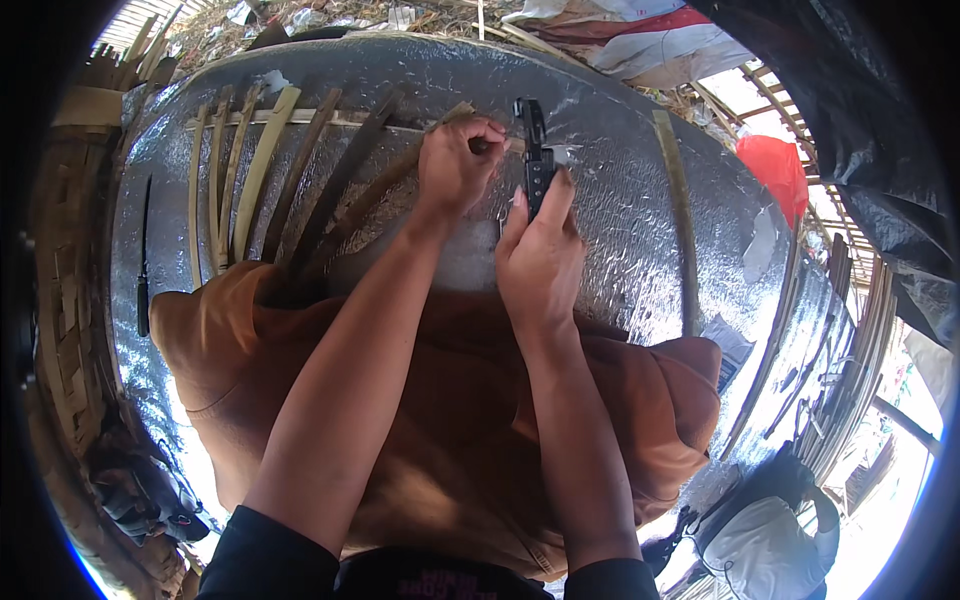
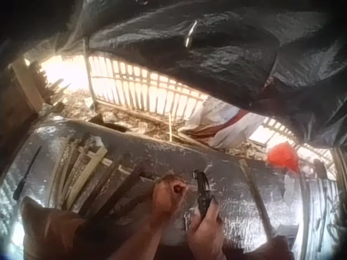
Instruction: The person uses a handheld tool to punch holes into a bamboo strip, repeating the action along the length of several strips on a table.
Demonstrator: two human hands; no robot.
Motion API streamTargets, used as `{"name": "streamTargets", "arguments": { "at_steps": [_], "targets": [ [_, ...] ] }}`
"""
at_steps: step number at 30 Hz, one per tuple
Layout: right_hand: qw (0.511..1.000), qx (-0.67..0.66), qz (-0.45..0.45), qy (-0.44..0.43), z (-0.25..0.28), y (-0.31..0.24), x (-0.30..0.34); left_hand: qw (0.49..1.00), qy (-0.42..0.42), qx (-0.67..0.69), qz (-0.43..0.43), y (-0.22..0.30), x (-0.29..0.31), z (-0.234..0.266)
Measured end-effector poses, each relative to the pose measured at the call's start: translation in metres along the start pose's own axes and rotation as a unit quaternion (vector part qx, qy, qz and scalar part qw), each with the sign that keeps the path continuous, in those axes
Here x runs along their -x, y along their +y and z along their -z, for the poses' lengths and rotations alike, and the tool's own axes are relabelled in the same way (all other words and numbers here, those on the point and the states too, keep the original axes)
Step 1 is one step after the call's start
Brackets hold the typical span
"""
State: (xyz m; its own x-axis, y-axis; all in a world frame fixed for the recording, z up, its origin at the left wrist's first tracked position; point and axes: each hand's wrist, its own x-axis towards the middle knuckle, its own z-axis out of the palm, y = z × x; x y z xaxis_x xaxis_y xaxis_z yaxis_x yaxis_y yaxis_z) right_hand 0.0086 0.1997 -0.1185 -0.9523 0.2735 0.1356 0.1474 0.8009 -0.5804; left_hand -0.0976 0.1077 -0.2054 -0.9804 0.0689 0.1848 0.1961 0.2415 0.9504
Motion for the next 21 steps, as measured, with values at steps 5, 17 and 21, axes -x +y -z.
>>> {"name": "streamTargets", "arguments": {
  "at_steps": [5, 17, 21],
  "targets": [
    [0.999, -0.037, 0.01, 0.015, 0.002, 0.0, 0.001, 0.999, -0.002, 0.026, 0.031, 0.0, -0.001, 0.002],
    [0.997, 0.042, 0.0, -0.063, 0.003, 0.002, -0.003, 1.0, -0.002, 0.017, 0.023, -0.002, 0.002, 0.001],
    [0.997, -0.055, 0.028, 0.043, 0.002, -0.003, -0.002, 1.0, 0.005, -0.006, 0.002, -0.004, -0.001, 0.002]
  ]
}}
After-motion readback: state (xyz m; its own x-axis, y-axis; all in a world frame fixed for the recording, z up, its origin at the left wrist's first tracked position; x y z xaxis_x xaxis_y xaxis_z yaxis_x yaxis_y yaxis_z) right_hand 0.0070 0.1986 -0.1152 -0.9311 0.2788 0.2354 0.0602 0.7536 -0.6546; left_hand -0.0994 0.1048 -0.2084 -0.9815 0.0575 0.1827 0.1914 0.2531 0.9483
